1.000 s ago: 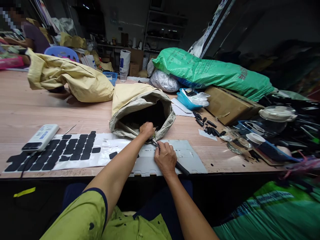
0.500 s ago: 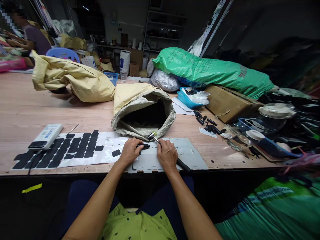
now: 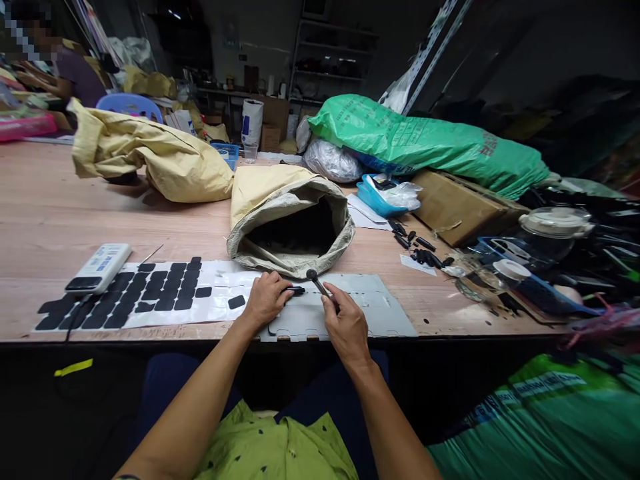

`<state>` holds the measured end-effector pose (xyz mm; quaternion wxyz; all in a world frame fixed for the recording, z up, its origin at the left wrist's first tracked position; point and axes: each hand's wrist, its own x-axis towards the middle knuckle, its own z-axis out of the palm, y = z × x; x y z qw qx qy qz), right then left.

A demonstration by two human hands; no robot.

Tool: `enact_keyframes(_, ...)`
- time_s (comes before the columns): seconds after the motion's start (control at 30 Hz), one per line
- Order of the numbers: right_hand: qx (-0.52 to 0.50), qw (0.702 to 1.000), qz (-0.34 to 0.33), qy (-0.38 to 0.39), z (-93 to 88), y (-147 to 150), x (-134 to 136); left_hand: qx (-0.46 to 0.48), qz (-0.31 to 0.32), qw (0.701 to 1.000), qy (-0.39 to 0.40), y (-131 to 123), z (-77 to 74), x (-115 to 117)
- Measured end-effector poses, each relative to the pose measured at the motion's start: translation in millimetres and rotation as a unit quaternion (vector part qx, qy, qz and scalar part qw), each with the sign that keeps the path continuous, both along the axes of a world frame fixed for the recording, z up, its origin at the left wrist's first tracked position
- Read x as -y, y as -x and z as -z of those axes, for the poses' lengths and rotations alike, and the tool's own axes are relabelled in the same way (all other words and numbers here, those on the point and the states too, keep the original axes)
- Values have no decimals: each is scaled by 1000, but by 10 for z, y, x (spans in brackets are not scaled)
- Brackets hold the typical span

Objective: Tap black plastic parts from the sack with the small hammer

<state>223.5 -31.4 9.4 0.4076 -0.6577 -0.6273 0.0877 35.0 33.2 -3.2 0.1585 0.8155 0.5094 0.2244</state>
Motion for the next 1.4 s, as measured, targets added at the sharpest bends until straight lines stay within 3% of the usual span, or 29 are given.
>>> enact_keyframes(0.13,-12,999,-32,-22,55,67,115,-5,6,1000,-5,-2,-1,-3)
enact_keyframes(0.3,18,999,-25,15,147,81,157,-9,4,1000,-9,-3,9,-16)
enact_keyframes(0.57,-14,997,-58,-38,66,174,117,4,8,1000,-1,5,64,-51)
enact_keyframes(0.73,15,997,-72,8,143,212,109,21,0,1000,6,7,80,-48)
enact_keyframes(0.93,35,999,-11,-24,116,113,-65,48,2,999,15,22,55,-38)
enact_keyframes(1.2,226,972,69,6,252,21,-351,65,20,997,19,34,-22,-5)
enact_keyframes(1.3,237,969,67,12,262,25,-346,59,45,997,29,38,-100,76)
enact_keyframes(1.4,234,970,68,17,253,28,-331,56,115,990,54,82,-192,293)
